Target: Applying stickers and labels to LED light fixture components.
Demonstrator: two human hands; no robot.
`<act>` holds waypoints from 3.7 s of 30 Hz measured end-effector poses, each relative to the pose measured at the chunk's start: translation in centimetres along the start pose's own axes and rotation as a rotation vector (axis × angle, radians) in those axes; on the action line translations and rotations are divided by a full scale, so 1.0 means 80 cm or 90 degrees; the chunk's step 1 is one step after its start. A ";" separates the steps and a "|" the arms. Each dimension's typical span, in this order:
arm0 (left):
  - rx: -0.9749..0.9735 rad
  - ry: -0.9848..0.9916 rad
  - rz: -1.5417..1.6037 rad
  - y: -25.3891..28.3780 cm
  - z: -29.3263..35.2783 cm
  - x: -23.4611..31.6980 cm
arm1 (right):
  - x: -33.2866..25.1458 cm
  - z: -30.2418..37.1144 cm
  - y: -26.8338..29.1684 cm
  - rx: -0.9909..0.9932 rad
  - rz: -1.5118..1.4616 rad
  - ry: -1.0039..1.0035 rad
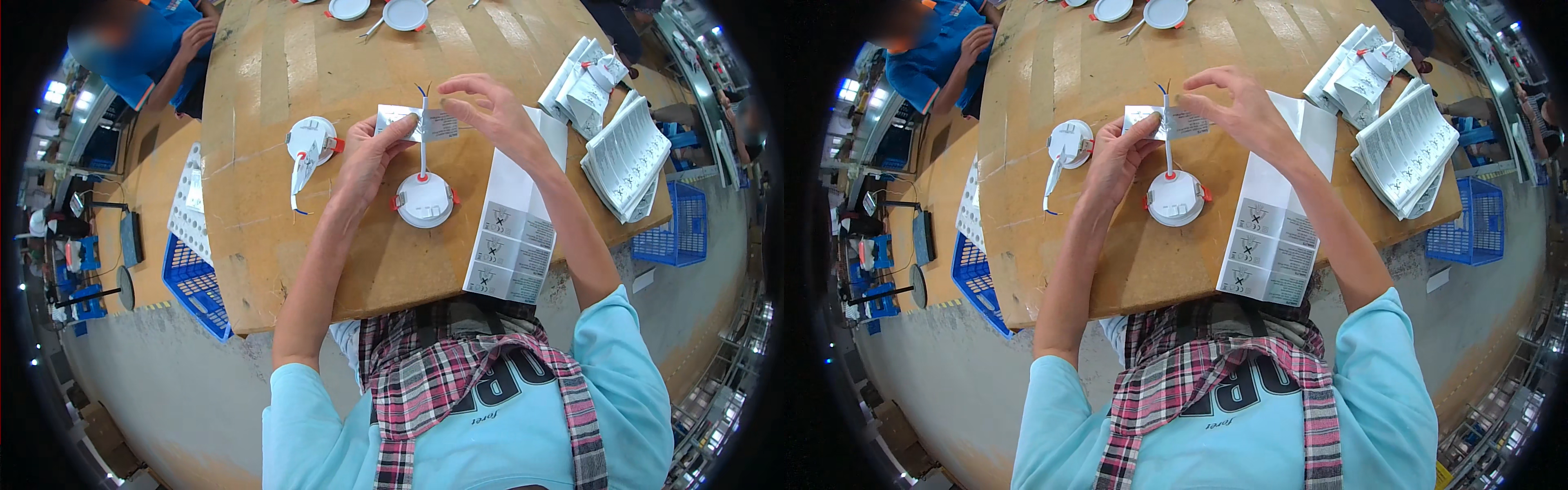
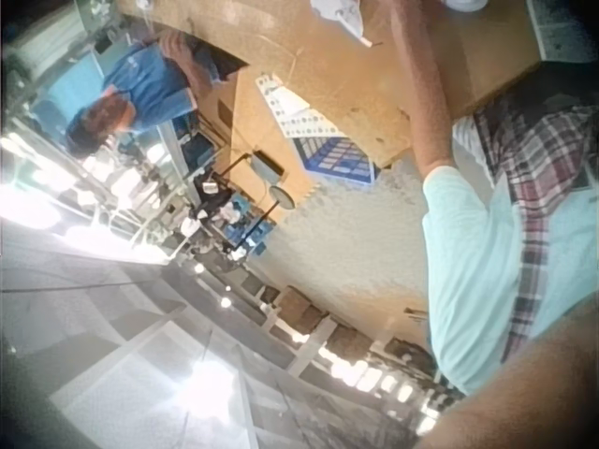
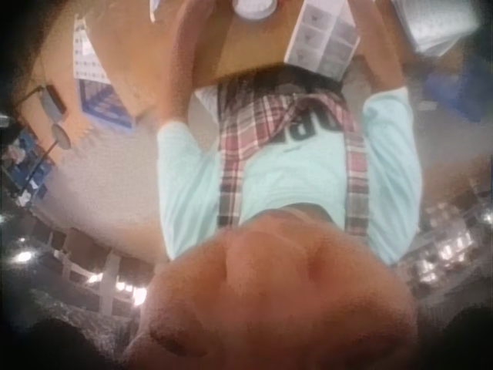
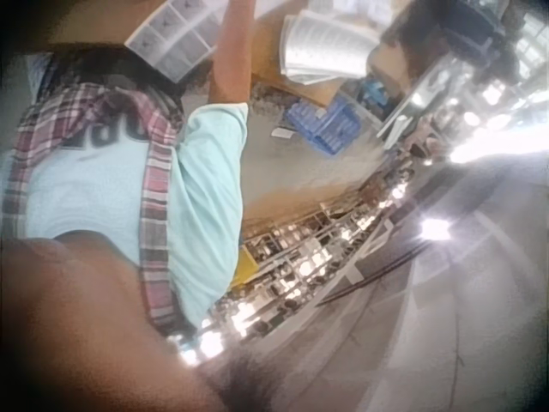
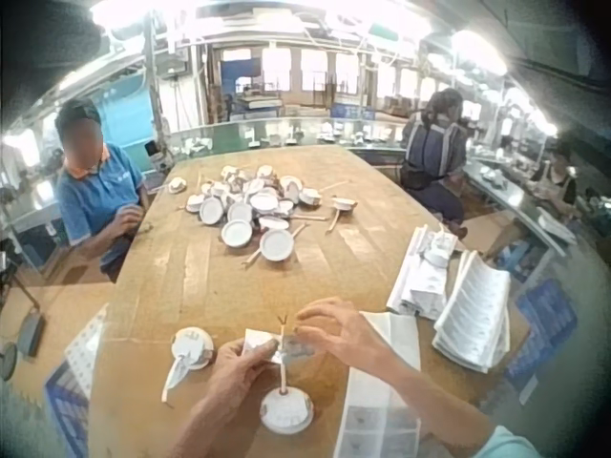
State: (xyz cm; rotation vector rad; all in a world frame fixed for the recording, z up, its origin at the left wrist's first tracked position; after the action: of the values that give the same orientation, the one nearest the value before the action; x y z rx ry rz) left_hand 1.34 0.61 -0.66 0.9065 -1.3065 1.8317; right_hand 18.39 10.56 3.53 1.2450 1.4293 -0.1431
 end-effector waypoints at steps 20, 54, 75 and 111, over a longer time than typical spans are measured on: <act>0.078 -0.301 -0.724 -0.033 0.075 -0.033 | 0.010 0.007 -0.015 0.048 -0.273 -0.252; -0.162 0.216 0.163 -0.017 -0.019 0.000 | 0.002 0.014 0.002 -0.050 -0.327 -0.110; -0.233 0.150 0.099 -0.007 -0.043 -0.015 | -0.008 0.025 0.001 0.034 -0.074 0.046; 0.164 -0.236 -0.116 -0.018 0.028 -0.016 | -0.021 0.008 0.004 0.139 0.131 0.141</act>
State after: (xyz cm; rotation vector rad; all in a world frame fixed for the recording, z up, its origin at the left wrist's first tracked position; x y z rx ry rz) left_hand 3.52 -1.37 -0.55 1.5112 -1.1658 1.7685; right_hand 18.65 9.25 4.82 1.6198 1.4920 -0.0216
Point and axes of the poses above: each hand's wrist, its own z-axis away from the middle knuckle, its own y-axis out of the back of the hand, x = y × z, the point moved 1 cm from there along -z, towards the middle knuckle, and after that the axes turned 4 degrees about y, right-handed, at the moved point
